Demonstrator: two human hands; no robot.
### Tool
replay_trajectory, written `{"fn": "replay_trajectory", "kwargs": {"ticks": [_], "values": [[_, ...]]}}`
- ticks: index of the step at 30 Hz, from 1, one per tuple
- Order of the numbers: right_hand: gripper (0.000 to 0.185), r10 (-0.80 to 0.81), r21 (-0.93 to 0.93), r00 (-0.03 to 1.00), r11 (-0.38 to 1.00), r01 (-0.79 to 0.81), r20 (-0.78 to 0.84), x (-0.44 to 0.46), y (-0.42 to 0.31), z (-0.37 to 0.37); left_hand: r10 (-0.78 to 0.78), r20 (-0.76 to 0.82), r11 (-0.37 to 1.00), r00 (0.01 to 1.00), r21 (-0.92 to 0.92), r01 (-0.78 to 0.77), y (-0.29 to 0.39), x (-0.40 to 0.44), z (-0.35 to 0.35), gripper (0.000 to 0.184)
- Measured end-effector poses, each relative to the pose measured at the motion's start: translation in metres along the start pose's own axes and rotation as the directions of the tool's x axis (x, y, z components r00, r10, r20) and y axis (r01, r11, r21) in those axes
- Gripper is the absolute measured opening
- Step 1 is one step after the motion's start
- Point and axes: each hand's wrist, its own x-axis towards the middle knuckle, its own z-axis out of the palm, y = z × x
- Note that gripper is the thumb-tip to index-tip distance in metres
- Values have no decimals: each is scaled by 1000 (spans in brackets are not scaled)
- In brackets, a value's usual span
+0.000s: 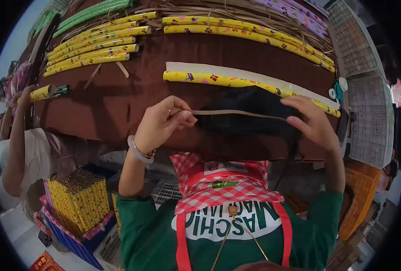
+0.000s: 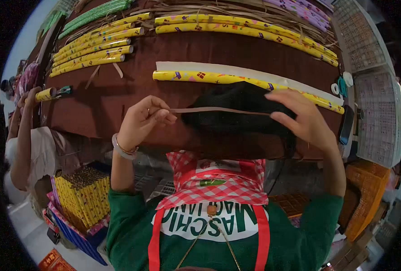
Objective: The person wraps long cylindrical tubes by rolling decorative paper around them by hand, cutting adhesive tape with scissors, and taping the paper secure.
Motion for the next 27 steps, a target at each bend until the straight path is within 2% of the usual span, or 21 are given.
{"fn": "replay_trajectory", "kwargs": {"ticks": [2,4,5,6,7,8,9,11,12,13,14,15,16,18,19,21,22,23,24,25,27], "values": [[41,-203,138,978,969,207,-44,53,-15,34,-37,2,999,999,-31,37,1,1,-1,12],[47,-264,199,963,948,249,53,89,-23,65,-86,1,991,996,-99,86,1,5,-6,14],[36,-222,355,974,915,190,51,102,-28,75,-92,-11,991,996,-98,90,1,6,-9,14],[36,-232,362,971,911,197,54,109,-29,75,-102,-20,988,995,-121,99,1,7,-14,15],[30,-98,488,977,873,-5,187,114,-30,74,-114,-28,983,993,-147,109,1,7,-19,16],[24,17,571,942,792,-217,334,118,-31,73,-121,-37,982,992,-150,114,-1,9,-25,16],[18,46,587,962,784,-201,268,119,-28,70,-109,-86,987,990,-128,98,-4,11,-32,15],[17,107,539,926,787,-302,363,118,-16,55,-103,-137,990,985,-112,88,-13,20,-47,15],[17,115,551,936,782,-291,332,119,-5,53,74,-194,991,978,126,-50,-18,31,-58,13],[18,154,538,945,791,-292,287,120,4,53,252,-203,917,946,362,-167,-25,41,-67,12],[18,192,524,951,799,-295,243,119,14,54,84,-360,992,929,121,-43,-33,53,-66,11],[20,170,467,967,851,-240,188,120,26,60,72,-363,993,929,113,-33,-37,66,-70,11],[20,170,467,965,849,-246,199,122,31,65,62,-352,992,934,125,-19,-42,79,-76,12],[21,266,383,960,881,-278,85,125,35,75,46,-338,991,940,136,0,-49,96,-82,13],[21,269,385,959,878,-283,92,127,37,78,-1,-336,997,942,68,26,-51,103,-82,16],[22,401,476,910,783,-401,105,129,40,82,-96,-318,995,943,-67,78,-56,114,-82,23],[22,408,476,906,778,-410,112,130,41,79,-112,-287,990,951,-114,82,-58,115,-85,25],[22,402,547,892,708,-446,208,133,42,72,-120,-280,989,952,-120,90,-57,116,-87,25],[23,385,607,873,629,-485,299,135,44,66,-167,-208,981,964,-133,141,-55,117,-89,25],[24,460,632,795,491,-599,396,138,46,64,-209,-136,972,968,-141,190,-55,117,-91,24],[24,462,661,781,435,-612,420,139,44,59,-227,-89,957,970,-204,206,-59,117,-96,22]]}}
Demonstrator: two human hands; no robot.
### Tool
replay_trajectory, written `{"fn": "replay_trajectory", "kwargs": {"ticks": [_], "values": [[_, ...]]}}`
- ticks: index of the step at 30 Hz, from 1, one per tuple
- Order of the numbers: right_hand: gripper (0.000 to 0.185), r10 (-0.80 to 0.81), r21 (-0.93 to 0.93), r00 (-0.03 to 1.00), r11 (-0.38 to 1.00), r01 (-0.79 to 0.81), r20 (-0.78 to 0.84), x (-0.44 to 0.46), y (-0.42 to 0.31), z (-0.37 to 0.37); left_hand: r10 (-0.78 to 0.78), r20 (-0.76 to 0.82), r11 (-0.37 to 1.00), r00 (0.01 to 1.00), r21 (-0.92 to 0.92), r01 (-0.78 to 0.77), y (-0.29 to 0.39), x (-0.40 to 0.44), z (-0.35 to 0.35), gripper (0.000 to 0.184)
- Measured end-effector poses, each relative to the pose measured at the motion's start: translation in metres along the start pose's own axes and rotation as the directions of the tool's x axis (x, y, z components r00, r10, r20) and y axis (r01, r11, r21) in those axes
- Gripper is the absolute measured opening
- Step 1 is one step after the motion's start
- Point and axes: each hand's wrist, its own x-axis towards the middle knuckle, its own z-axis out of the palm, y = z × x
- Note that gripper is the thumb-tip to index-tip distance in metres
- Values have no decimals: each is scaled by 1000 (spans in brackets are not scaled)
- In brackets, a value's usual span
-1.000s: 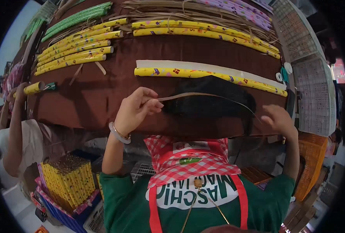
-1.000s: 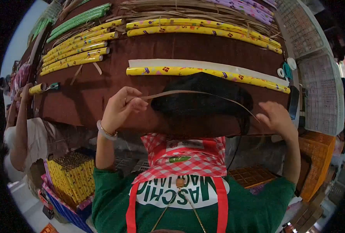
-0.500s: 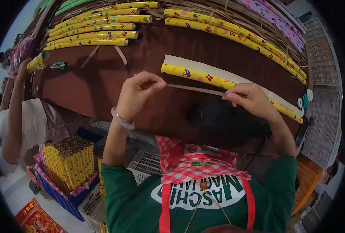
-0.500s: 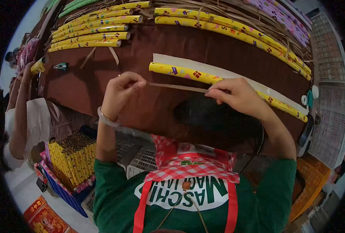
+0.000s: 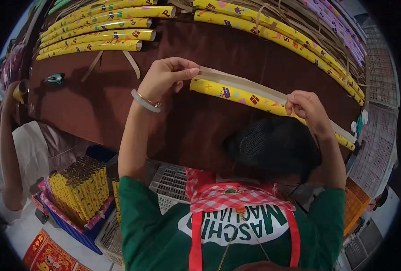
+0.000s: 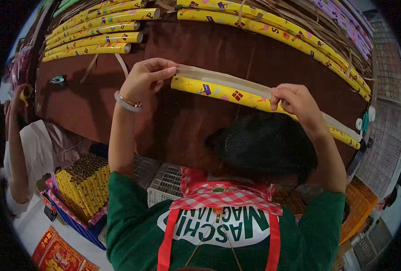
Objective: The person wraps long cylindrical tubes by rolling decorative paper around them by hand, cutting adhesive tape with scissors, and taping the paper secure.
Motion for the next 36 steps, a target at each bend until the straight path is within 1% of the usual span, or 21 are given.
{"fn": "replay_trajectory", "kwargs": {"ticks": [5,8,9,10,11,12,13,14,15,17,18,20,22,24,26,27,28,29,30,31,36], "values": [[26,51,84,999,995,-51,2,-9,-8,2,-103,109,994,989,53,98,7,-10,-6,24],[26,66,77,997,995,-69,40,-13,-2,0,-65,160,998,985,30,61,4,-17,-6,18],[22,-92,-61,996,994,91,-3,-15,6,3,-63,161,998,985,29,59,-1,-21,-4,18],[19,-249,-201,968,950,239,-22,-20,11,5,205,92,962,974,167,-218,-9,-27,0,16],[19,-244,-202,969,951,235,-24,-26,9,7,464,61,832,884,312,-458,-14,-33,3,15],[13,-403,-399,915,845,357,-36,-33,4,10,756,151,418,637,637,-647,-13,-39,4,15],[11,-551,-578,834,685,444,-14,-39,2,12,800,121,414,588,597,-687,-16,-54,10,20],[16,-621,-596,784,637,490,-19,-44,3,13,839,90,404,537,557,-726,-19,-67,14,24],[16,-621,-595,784,638,489,-21,-50,5,14,906,260,64,333,696,-715,-18,-72,12,26],[22,-748,-762,662,410,502,34,-57,7,16,903,308,-59,299,779,-624,-21,-88,21,30],[22,-750,-760,661,407,506,37,-57,8,17,913,301,-67,274,775,-629,-24,-88,20,32],[27,-794,-785,605,338,520,58,-56,12,18,916,284,-52,283,783,-620,-29,-88,19,33],[27,-786,-785,615,346,514,56,-57,7,20,918,270,-37,291,787,-616,-31,-84,19,33],[27,-778,-785,626,354,508,55,-54,7,19,869,108,289,483,683,-671,-32,-74,20,30],[20,-691,-699,721,494,516,44,-44,13,17,740,-92,575,666,601,-556,-24,-66,21,24],[20,-690,-698,722,494,519,49,-38,14,18,628,-161,711,761,517,-477,-21,-59,18,21],[16,-628,-639,778,603,477,-13,-32,14,21,409,-217,905,886,219,-365,-19,-50,16,19],[14,-555,-570,829,703,424,-68,-26,14,23,337,-196,938,921,151,-312,-14,-41,13,20],[14,-552,-568,831,706,424,-67,-21,15,25,265,-168,964,949,84,-254,-8,-32,10,21],[15,-482,-530,869,769,358,-112,-15,15,26,300,-177,937,937,238,-256,-5,-21,7,23],[24,-347,-532,923,820,210,-169,1,19,24,223,-211,949,952,272,-163,-3,1,6,30]]}}
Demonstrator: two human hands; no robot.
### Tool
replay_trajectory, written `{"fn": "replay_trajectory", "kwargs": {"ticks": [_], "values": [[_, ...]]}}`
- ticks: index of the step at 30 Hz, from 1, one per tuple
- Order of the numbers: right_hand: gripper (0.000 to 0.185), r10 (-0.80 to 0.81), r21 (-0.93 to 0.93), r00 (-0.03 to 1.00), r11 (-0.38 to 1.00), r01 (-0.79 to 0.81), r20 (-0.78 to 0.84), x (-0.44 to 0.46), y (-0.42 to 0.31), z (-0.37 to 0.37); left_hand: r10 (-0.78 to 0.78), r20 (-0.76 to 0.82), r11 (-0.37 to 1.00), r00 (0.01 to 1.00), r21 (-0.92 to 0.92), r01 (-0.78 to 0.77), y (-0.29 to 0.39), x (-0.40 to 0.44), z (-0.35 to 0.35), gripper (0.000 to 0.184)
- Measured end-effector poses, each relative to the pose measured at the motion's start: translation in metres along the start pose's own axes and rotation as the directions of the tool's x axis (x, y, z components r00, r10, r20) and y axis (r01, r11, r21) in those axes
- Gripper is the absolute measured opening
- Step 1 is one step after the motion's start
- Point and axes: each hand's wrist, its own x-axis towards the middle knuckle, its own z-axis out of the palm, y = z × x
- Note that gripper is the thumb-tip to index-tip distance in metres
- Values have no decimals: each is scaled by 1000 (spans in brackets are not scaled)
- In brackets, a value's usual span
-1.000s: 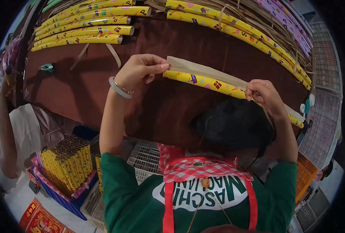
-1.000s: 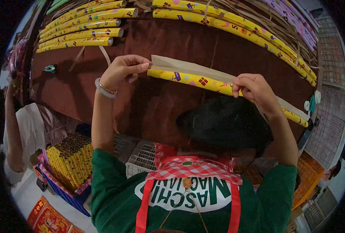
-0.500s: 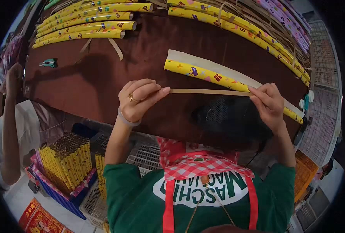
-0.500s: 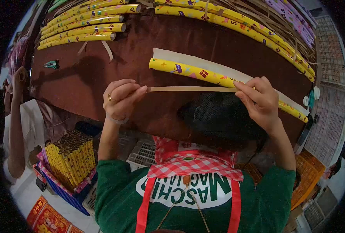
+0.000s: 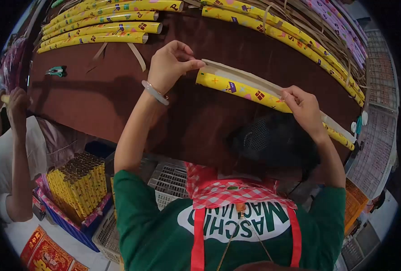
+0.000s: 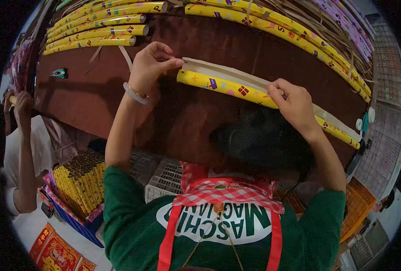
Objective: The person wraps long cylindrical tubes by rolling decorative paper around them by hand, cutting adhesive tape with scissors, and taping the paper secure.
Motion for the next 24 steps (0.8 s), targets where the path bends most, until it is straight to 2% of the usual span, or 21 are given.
{"fn": "replay_trajectory", "kwargs": {"ticks": [2,5,7,16,22,24], "values": [[26,-11,-115,1000,993,8,-26,1,-2,1,-14,-24,1000,1000,17,15,-1,1,3,32],[25,-23,-133,998,991,15,-58,0,-1,3,-4,-66,997,998,75,9,-10,-2,9,35],[25,14,-116,999,993,-18,-39,1,1,3,93,-129,988,987,135,-76,-15,-2,12,38],[26,49,-146,996,988,-59,-70,2,4,8,163,-203,941,965,326,-91,-12,-5,16,42],[26,81,-125,995,988,-87,-56,2,-1,7,212,-224,934,951,332,-130,-22,-5,17,46],[26,89,-124,994,988,-95,-57,2,0,8,179,-233,949,956,297,-105,-21,-5,17,47]]}}
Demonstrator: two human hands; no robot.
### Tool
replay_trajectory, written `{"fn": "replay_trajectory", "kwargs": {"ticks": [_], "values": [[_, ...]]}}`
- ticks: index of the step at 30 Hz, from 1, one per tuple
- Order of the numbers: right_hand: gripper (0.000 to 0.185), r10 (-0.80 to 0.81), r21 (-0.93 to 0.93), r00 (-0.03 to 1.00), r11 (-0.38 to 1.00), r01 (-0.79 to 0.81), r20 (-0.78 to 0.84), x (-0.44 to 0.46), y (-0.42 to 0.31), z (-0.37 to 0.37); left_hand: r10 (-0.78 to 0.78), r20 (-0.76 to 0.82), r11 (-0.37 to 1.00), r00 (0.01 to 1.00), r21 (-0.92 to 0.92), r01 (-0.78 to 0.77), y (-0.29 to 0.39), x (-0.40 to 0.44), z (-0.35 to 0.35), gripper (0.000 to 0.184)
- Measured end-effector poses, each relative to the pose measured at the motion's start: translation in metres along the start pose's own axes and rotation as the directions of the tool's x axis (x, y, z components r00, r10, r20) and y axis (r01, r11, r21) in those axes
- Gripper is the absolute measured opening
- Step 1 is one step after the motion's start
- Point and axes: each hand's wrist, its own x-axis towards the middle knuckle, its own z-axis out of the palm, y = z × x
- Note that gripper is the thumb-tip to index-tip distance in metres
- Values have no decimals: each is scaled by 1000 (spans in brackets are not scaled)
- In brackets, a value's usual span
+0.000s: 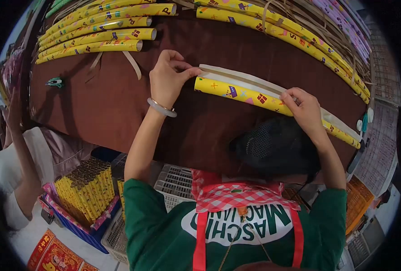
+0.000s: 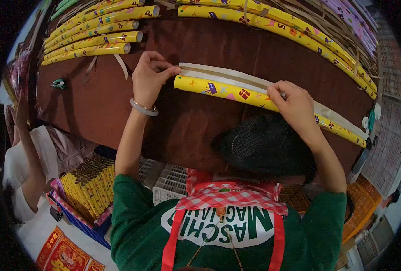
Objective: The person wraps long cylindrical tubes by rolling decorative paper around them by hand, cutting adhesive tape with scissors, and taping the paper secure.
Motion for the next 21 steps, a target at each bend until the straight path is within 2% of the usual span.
{"fn": "replay_trajectory", "kwargs": {"ticks": [5,7,10,14,16,21], "values": [[26,-2,-11,1000,1000,2,-2,2,1,1,-40,4,999,999,3,40,-1,3,0,48],[26,-14,-21,1000,1000,14,-4,3,1,1,-112,45,993,993,39,110,1,5,-1,50],[25,-33,-32,999,999,32,-28,2,2,4,-80,33,996,996,31,79,-3,5,1,52],[23,-45,-25,998,999,43,-53,4,4,5,-113,43,991,993,81,110,2,7,0,53],[23,-44,-18,998,999,43,-43,4,4,5,-195,86,976,977,111,185,5,9,-1,52],[26,-17,-21,1000,1000,17,-6,5,0,3,-120,76,986,990,127,110,4,9,-1,52]]}}
